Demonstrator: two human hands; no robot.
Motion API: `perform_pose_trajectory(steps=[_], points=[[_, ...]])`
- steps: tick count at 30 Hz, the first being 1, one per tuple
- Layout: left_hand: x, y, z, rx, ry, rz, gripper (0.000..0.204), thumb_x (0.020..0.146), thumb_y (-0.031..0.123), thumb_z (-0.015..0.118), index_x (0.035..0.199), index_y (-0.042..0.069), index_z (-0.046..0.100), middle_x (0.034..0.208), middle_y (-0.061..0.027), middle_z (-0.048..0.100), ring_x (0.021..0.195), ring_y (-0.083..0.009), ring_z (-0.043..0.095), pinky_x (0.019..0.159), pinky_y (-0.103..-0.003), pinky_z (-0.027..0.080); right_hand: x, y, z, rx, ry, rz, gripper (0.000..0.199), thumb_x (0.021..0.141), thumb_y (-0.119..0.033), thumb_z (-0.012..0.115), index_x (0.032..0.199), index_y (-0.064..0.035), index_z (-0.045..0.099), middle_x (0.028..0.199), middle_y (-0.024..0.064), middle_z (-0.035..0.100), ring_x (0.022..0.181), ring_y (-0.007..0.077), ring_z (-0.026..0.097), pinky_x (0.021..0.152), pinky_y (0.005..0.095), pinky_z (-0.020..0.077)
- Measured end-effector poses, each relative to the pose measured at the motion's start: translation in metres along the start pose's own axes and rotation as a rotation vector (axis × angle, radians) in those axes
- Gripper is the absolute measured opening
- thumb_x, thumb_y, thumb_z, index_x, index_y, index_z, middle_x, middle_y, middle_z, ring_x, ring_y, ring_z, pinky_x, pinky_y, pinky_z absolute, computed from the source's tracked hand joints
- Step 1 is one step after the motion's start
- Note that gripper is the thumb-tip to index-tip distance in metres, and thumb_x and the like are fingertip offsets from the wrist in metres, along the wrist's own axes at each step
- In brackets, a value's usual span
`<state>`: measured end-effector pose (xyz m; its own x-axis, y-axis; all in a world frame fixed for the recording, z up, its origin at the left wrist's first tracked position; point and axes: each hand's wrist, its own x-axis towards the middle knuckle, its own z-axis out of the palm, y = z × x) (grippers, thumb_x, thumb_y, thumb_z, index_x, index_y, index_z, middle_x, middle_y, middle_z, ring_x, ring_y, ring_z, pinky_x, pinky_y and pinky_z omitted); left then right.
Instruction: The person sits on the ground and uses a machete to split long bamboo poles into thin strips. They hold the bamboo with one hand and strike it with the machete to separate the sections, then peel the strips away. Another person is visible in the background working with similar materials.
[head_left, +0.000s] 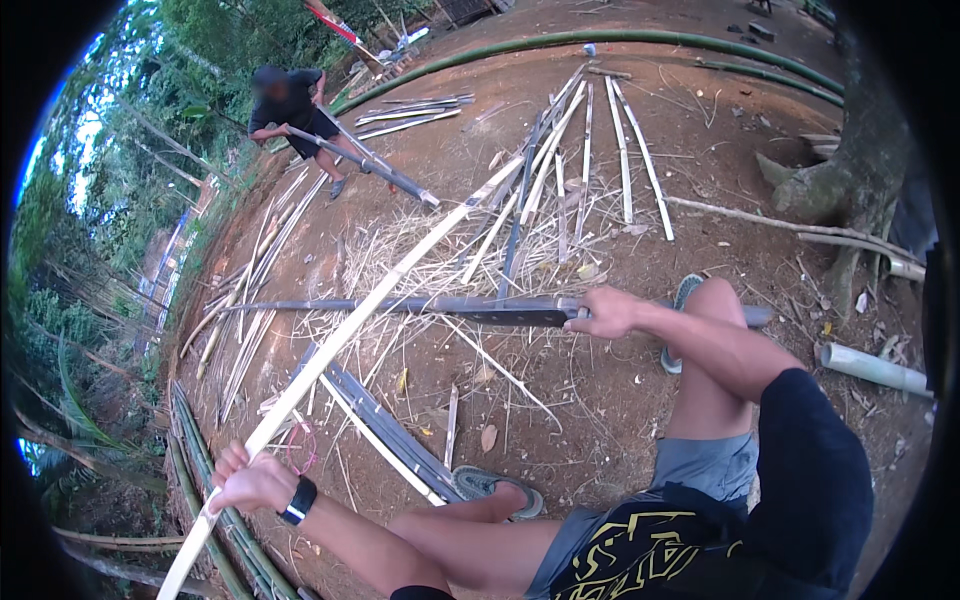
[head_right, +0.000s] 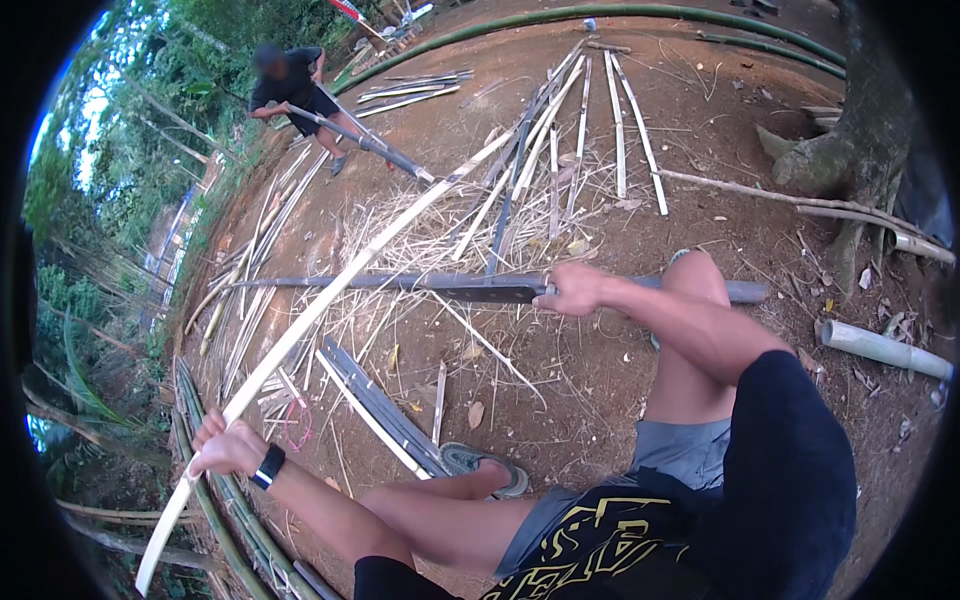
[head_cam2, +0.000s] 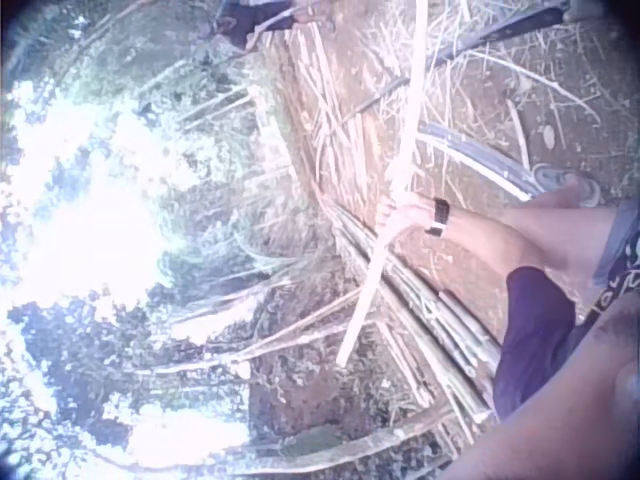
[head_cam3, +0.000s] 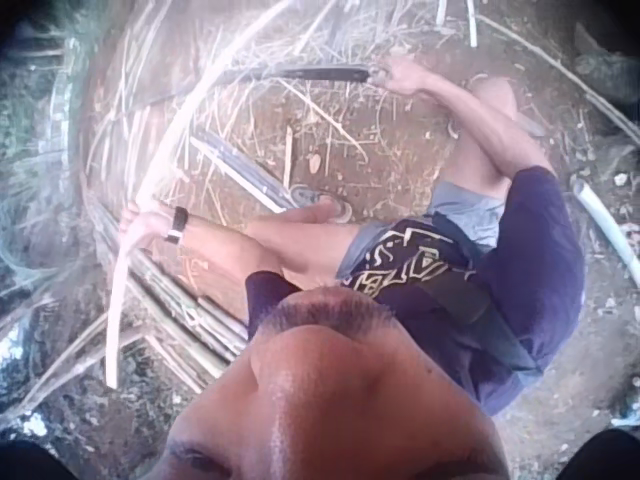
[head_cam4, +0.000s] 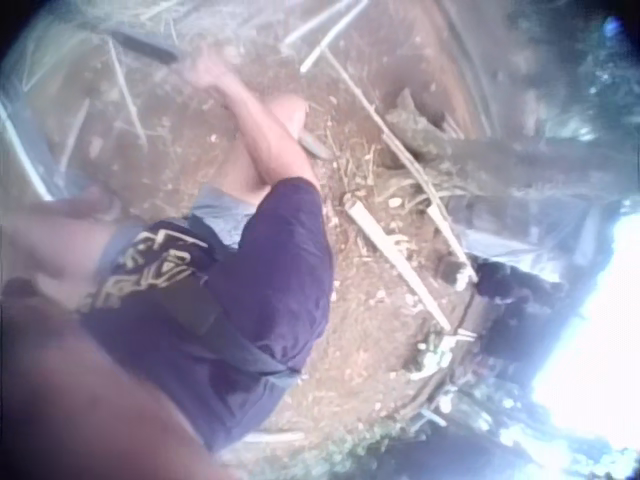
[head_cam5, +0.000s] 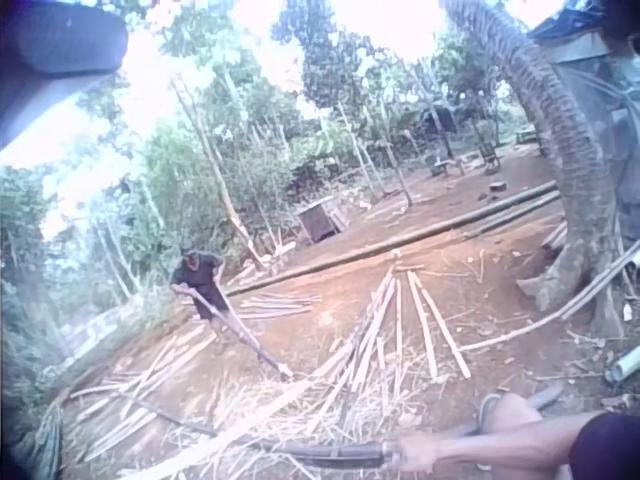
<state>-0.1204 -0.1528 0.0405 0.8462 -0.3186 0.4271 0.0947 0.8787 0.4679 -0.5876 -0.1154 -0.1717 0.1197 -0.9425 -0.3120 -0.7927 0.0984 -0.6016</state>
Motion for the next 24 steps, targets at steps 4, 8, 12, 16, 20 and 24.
perform_pose_trajectory(steps=[4,8,12,16,20,24], points=[[-0.044,-0.052,0.011,-0.077,0.051,-0.163,0.066,0.087,0.077,0.008,0.064,0.017,0.021,0.052,0.0014,0.018,0.045,-0.0135,0.019,0.045,-0.026,0.026,-0.028,-0.033,0.016,0.57,0.071,0.096,0.037,0.095,-0.035,0.054,0.094,0.0021,0.059,0.068,0.009,0.058,0.055,0.014,0.059,0.051,0.0319,0.0486],[-0.078,-0.102,-0.002,-0.043,0.082,-0.327,0.067,0.087,0.077,0.008,0.062,0.017,0.023,0.05,0.0014,0.02,0.044,-0.0134,0.022,0.047,-0.027,0.029,-0.021,-0.033,0.032,0.803,0.08,0.203,0.039,0.096,-0.035,0.053,0.089,0.0026,0.058,0.07,0.0078,0.059,0.055,0.0137,0.058,0.052,0.0307,0.0472],[-0.089,-0.114,-0.005,-0.065,0.082,-0.44,0.073,0.08,0.085,0.01,0.057,0.017,0.026,0.047,0.0014,0.023,0.041,-0.0125,0.023,0.049,-0.027,0.029,-0.007,-0.029,0.039,0.777,0.057,0.243,0.038,0.096,-0.035,0.054,0.088,0.001,0.058,0.07,0.006,0.058,0.054,0.0124,0.056,0.049,0.0298,0.0458],[-0.072,-0.099,-0.002,-0.191,0.126,-0.493,0.078,0.071,0.092,0.009,0.053,0.018,0.024,0.045,0.001,0.024,0.042,-0.0132,0.024,0.051,-0.028,0.029,0.002,-0.032,0.04,0.845,0.056,0.24,0.039,0.096,-0.038,0.054,0.086,0.0,0.057,0.069,0.0057,0.057,0.053,0.0117,0.055,0.047,0.0288,0.045],[-0.096,-0.092,0.004,-0.284,0.043,-0.381,0.074,0.076,0.089,0.017,0.057,0.018,0.025,0.047,0.001,0.025,0.047,-0.0124,0.025,0.057,-0.025,0.029,0.006,-0.046,0.04,0.916,0.076,0.219,0.04,0.096,-0.04,0.054,0.088,-0.0011,0.056,0.067,0.0046,0.056,0.052,0.0114,0.054,0.046,0.0285,0.0448],[-0.169,-0.146,-0.008,0.096,-0.117,-0.434,0.047,0.102,0.051,0.027,0.075,0.012,0.032,0.069,-0.0073,0.046,0.078,-0.0266,0.058,0.085,-0.041,0.043,0.013,-0.055,0.047,1.009,0.147,0.151,0.038,0.096,-0.04,0.055,0.089,-0.0029,0.054,0.066,0.0039,0.055,0.052,0.0115,0.054,0.047,0.0283,0.0452]])
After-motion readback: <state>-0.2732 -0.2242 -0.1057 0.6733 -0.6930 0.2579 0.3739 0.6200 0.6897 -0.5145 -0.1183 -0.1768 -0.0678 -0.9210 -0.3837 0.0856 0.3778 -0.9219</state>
